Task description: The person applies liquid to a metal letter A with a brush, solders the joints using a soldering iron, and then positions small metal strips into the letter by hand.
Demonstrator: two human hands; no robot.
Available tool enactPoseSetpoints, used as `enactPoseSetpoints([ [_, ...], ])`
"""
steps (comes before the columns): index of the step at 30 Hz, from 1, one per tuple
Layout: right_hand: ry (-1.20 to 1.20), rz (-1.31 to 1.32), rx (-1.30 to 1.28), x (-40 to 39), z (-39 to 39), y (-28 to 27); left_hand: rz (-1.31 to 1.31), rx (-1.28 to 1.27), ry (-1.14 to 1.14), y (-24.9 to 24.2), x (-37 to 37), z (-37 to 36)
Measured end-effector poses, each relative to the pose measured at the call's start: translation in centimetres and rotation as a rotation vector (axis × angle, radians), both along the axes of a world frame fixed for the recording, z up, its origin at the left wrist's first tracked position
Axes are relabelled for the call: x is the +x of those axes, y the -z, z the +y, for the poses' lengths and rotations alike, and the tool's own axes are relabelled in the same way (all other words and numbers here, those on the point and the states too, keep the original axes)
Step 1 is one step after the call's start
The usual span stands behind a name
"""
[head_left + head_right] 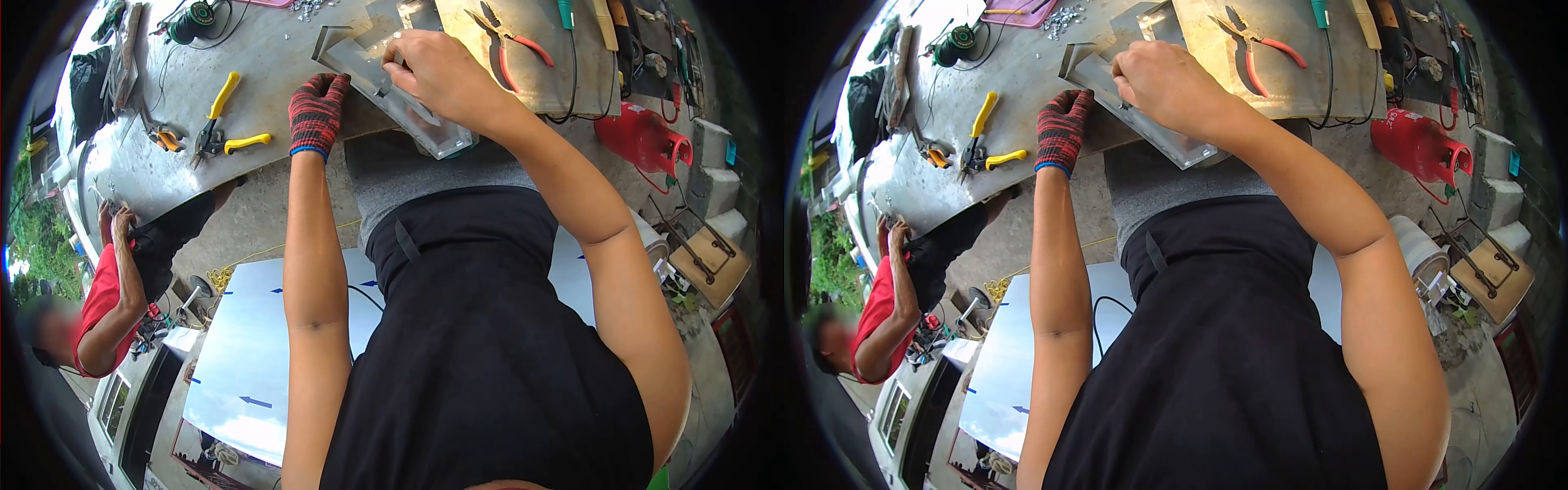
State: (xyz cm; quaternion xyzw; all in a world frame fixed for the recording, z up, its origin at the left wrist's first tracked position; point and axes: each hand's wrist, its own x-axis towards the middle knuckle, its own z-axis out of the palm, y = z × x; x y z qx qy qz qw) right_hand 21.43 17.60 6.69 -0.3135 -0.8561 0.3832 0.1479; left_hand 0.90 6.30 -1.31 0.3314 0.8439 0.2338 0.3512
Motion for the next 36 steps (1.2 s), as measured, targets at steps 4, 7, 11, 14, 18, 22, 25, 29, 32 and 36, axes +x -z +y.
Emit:
enactPoseSetpoints([
  [4,0.009,-0.007,0.002,-0.5,0.2,-0.1,0.016,-0.005,0.012,-0.2,0.1,0.1],
  [7,0.021,0.007,-0.015,-0.7,0.2,0.2,0.019,-0.001,0.012,0.1,0.0,0.1],
  [11,0.019,0.013,-0.002,-1.0,0.4,0.5,0.01,0.006,0.021,0.5,-0.2,-0.1],
  [14,0.016,0.021,0.01,-1.2,0.5,0.5,0.008,0.005,0.018,0.8,-0.3,-0.1],
  [18,0.002,0.012,0.028,-1.1,0.4,-0.2,-0.009,-0.009,0.013,0.2,-0.1,-0.1],
  [22,-0.025,-0.005,0.04,-1.0,0.2,0.2,0.01,-0.006,0.019,0.3,-0.1,0.0],
  [25,0.0,0.014,0.054,-1.2,0.0,0.1,0.012,0.001,0.015,0.2,0.0,0.0],
  [29,-0.013,0.014,0.09,-1.4,0.1,-0.1,0.02,0.007,0.016,0.3,0.0,0.0],
  [32,-0.012,0.008,0.092,-1.4,0.1,0.0,0.016,0.003,0.008,0.1,0.1,0.0],
  [36,-0.011,0.004,0.083,-1.4,0.2,0.1,0.016,0.024,0.019,0.3,0.0,-0.1],
])
